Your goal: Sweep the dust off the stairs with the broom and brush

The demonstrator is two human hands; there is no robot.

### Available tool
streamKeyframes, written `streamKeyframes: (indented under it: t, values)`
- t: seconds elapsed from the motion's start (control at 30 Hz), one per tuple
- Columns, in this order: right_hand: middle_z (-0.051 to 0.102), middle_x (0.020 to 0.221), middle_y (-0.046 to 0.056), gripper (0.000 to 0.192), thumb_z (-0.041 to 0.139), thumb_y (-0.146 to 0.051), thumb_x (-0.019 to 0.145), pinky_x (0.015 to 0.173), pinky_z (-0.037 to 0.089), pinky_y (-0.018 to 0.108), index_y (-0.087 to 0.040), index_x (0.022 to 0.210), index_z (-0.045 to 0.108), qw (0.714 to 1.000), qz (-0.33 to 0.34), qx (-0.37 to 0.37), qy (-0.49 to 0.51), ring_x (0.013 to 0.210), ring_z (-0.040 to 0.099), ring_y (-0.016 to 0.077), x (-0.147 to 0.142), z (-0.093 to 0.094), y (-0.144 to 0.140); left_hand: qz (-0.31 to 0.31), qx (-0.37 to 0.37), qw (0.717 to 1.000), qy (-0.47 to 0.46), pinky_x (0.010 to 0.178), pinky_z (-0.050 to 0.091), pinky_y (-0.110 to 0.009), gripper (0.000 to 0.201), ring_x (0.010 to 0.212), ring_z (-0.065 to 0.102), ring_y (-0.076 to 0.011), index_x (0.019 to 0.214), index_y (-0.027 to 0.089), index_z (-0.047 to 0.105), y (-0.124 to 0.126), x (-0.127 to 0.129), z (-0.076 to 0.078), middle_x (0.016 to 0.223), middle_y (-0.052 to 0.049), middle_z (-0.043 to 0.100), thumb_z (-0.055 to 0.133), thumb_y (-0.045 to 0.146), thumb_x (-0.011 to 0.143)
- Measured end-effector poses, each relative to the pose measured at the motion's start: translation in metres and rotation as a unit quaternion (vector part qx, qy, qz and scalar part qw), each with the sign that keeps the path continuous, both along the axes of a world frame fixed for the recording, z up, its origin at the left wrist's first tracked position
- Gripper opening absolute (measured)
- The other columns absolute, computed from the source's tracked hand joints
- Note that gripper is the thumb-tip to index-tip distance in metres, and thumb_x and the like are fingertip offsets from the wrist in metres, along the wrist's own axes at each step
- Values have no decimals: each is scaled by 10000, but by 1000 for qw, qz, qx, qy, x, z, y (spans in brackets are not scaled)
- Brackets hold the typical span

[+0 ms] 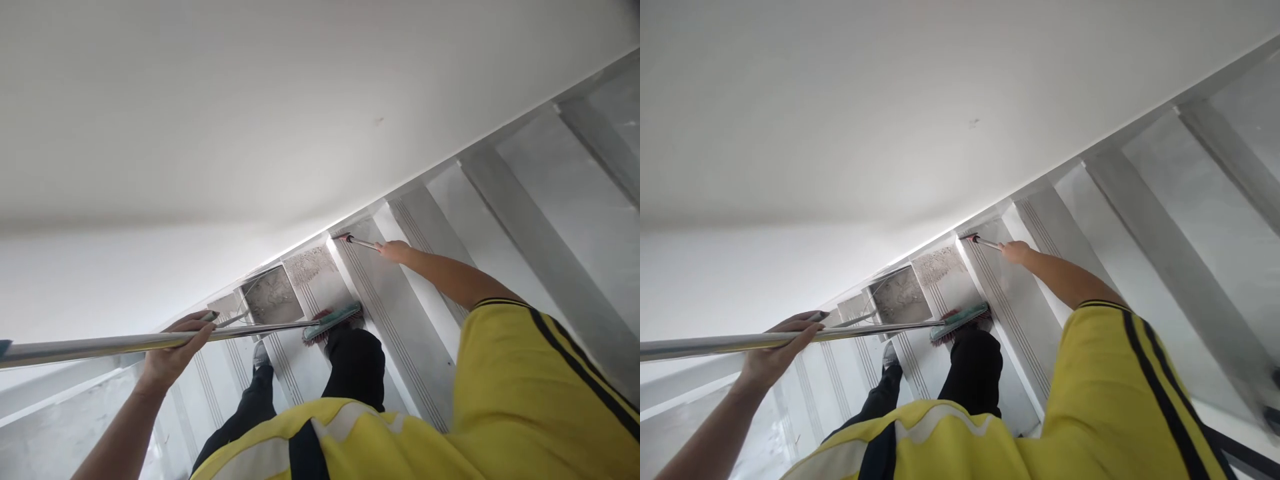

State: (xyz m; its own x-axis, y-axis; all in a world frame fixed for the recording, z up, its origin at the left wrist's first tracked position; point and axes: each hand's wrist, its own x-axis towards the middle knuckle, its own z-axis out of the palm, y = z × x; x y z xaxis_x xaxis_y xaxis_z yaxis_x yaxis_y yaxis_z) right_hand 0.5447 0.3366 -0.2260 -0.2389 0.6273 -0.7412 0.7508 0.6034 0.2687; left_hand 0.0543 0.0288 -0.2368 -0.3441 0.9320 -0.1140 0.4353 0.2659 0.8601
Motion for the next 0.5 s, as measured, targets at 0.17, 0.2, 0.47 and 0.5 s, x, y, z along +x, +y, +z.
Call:
streamKeyframes:
  t: [0.17,0.2,0.47,0.5]
  values:
    - [632,1051,244,450,342,-126,928,795,459,414,-87,1368,427,1000,-11,14,6,981,642,331,-4,-1,12,11,0,999,-48,1011,482,-499,426,1008,631,-297,732,218,736,1,0,1,960,-28,691,731,638,657]
    - [631,1057,239,457,350,-119,921,784,464,408,-89,1371,426,1000,-4,12,6,976,644,328,-6,0,15,11,-4,998,-56,1017,475,-500,410,1014,628,-296,736,218,738,1,0,2,960,-27,690,738,620,658]
    - [637,1040,224,419,370,-127,906,745,486,387,-86,1306,490,999,31,11,8,964,650,323,-22,11,21,42,-37,994,-89,1021,465,-477,406,1021,617,-331,689,189,734,4,1,6,990,-123,673,777,576,572]
    - [637,1049,224,418,367,-133,910,748,487,389,-88,1307,492,999,33,8,12,972,649,324,-23,11,20,46,-39,994,-93,1021,464,-475,407,1021,616,-334,685,188,732,5,2,7,988,-125,672,781,574,563]
